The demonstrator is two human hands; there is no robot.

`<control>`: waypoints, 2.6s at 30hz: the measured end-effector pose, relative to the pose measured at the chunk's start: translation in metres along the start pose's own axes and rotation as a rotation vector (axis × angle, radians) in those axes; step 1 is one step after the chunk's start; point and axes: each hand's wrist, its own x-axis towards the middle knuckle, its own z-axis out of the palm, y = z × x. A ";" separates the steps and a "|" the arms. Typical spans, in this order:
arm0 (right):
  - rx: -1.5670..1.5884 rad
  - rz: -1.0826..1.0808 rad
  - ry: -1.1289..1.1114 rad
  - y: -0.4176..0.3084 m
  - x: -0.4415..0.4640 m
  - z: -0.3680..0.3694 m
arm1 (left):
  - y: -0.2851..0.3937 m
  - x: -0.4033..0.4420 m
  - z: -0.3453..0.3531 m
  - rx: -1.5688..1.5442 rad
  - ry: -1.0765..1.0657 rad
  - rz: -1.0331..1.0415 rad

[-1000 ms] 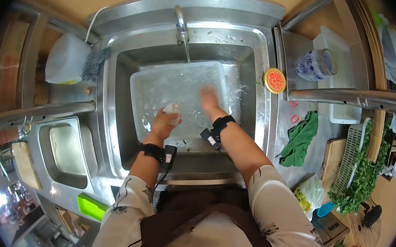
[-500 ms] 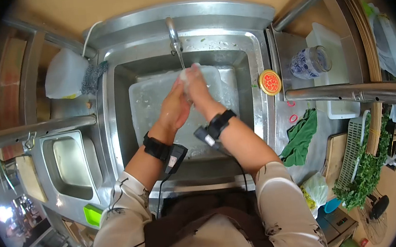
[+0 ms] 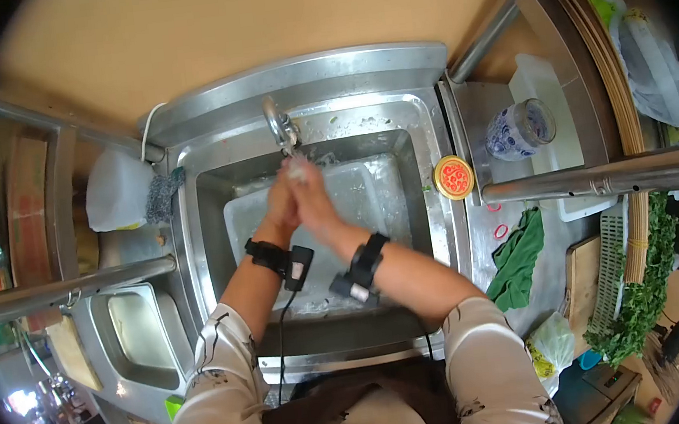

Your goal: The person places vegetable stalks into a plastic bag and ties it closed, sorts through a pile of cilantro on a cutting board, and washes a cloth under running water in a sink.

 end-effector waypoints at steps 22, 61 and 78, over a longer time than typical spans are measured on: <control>-0.502 -0.053 -0.154 0.022 0.006 -0.041 | -0.014 -0.061 0.036 0.237 -0.120 0.016; -0.046 0.474 -0.473 -0.052 0.016 -0.083 | 0.025 -0.058 0.010 1.512 0.005 0.453; 0.552 0.422 0.071 -0.030 0.029 -0.073 | 0.021 -0.036 -0.013 0.157 0.289 0.135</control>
